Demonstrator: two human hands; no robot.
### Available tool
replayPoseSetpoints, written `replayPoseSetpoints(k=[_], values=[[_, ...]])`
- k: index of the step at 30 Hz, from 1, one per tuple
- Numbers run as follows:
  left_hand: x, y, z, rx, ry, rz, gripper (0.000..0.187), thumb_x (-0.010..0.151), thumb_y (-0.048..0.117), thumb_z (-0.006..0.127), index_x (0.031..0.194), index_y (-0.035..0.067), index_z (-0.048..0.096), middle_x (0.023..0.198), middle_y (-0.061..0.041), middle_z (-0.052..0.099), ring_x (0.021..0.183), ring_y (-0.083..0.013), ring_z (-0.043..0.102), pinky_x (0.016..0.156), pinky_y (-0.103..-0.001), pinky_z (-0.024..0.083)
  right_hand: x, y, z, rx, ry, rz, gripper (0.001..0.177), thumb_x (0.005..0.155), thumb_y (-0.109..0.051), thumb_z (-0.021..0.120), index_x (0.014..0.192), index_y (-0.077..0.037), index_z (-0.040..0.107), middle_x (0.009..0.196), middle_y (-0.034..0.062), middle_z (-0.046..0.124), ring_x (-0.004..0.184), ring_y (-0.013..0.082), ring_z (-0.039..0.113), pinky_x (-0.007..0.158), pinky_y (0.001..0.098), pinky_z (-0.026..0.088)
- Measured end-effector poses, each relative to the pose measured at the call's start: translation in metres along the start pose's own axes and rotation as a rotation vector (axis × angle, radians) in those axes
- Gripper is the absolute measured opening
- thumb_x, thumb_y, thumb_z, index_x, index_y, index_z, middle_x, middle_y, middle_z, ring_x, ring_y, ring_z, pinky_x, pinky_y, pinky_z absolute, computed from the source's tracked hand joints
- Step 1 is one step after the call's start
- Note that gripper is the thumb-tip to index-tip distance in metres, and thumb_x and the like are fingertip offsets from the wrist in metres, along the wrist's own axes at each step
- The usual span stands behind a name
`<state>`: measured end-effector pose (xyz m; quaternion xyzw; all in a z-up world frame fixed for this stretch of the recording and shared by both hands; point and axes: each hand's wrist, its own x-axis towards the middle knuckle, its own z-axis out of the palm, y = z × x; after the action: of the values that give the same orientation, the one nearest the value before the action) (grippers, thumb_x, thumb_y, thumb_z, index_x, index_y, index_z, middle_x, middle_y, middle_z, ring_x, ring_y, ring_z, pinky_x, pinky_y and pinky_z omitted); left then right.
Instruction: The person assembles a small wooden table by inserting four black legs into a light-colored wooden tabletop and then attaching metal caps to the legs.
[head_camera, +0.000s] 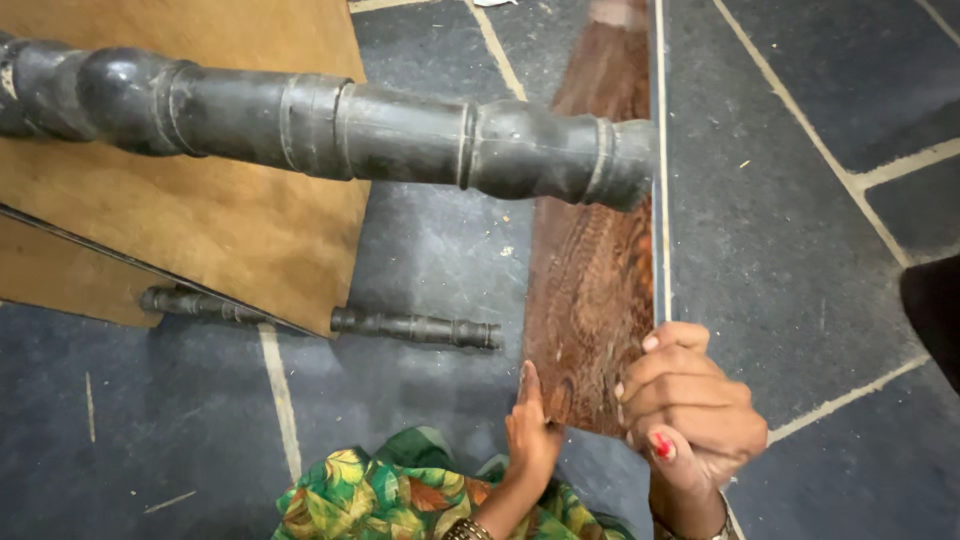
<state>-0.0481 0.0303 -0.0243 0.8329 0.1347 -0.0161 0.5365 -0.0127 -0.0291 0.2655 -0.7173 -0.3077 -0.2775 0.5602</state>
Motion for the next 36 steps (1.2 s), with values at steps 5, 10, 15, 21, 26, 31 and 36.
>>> replayPoseSetpoints(k=[5,10,15,21,26,31,36], values=[[0.024,-0.004,-0.005,0.036,-0.034,-0.101,0.076,0.100,0.033,0.068,0.160,0.008,0.029,0.125,-0.028,0.064,0.100,-0.0487,0.066,0.084,-0.053,0.053,0.010,0.023,0.016,0.053,-0.014,-0.010,0.052,0.098,-0.036,0.063,0.055,-0.007,0.057,0.057,0.0028,0.059,0.057,0.0171,0.063,0.088,0.0362,0.047],[0.052,-0.006,-0.021,0.068,0.081,0.080,0.096,0.071,0.001,0.075,0.155,0.004,0.029,0.131,-0.030,0.060,0.110,-0.0477,0.063,0.090,-0.050,0.053,0.025,0.048,0.028,0.109,0.036,-0.062,0.052,0.097,-0.035,0.065,0.053,-0.007,0.058,0.054,0.0032,0.058,0.055,0.0176,0.061,0.089,0.0364,0.045],[0.056,0.018,-0.042,0.017,0.124,0.053,0.078,0.077,0.004,0.077,0.146,0.004,0.041,0.141,-0.023,0.056,0.121,-0.0439,0.058,0.096,-0.047,0.050,0.047,0.063,0.024,0.182,0.112,-0.089,0.045,0.094,-0.029,0.063,0.057,-0.005,0.058,0.052,0.0071,0.059,0.054,0.0196,0.061,0.086,0.0331,0.045],[0.033,0.027,-0.038,-0.314,0.352,0.020,0.045,0.080,0.004,0.079,0.119,0.005,0.058,0.123,-0.018,0.062,0.115,-0.0363,0.064,0.097,-0.042,0.051,0.056,0.074,0.025,0.216,0.139,-0.138,0.041,0.089,-0.029,0.062,0.056,-0.005,0.057,0.057,0.0080,0.058,0.056,0.0210,0.060,0.085,0.0322,0.045],[0.044,-0.009,-0.027,-0.395,0.432,0.161,0.034,0.078,-0.003,0.079,0.106,0.002,0.061,0.115,-0.017,0.066,0.116,-0.0356,0.066,0.098,-0.042,0.051,0.050,0.072,0.039,0.140,0.100,-0.091,0.052,0.094,-0.034,0.064,0.051,-0.006,0.056,0.052,0.0054,0.057,0.053,0.0196,0.062,0.086,0.0348,0.046],[0.057,-0.025,-0.020,-0.411,0.424,0.171,0.027,0.080,0.004,0.078,0.103,0.002,0.064,0.108,-0.015,0.067,0.107,-0.0335,0.069,0.090,-0.040,0.055,0.048,0.074,0.052,0.135,0.079,-0.045,0.055,0.096,-0.038,0.065,0.055,-0.003,0.055,0.054,0.0060,0.055,0.060,0.0209,0.062,0.082,0.0321,0.045],[0.068,-0.021,-0.023,-0.297,0.435,0.122,0.023,0.079,0.004,0.075,0.101,0.004,0.067,0.101,-0.012,0.068,0.095,-0.0323,0.068,0.082,-0.041,0.054,0.050,0.090,0.051,0.174,0.114,-0.043,0.054,0.095,-0.037,0.067,0.056,-0.002,0.055,0.054,0.0080,0.055,0.058,0.0234,0.061,0.079,0.0332,0.049]])
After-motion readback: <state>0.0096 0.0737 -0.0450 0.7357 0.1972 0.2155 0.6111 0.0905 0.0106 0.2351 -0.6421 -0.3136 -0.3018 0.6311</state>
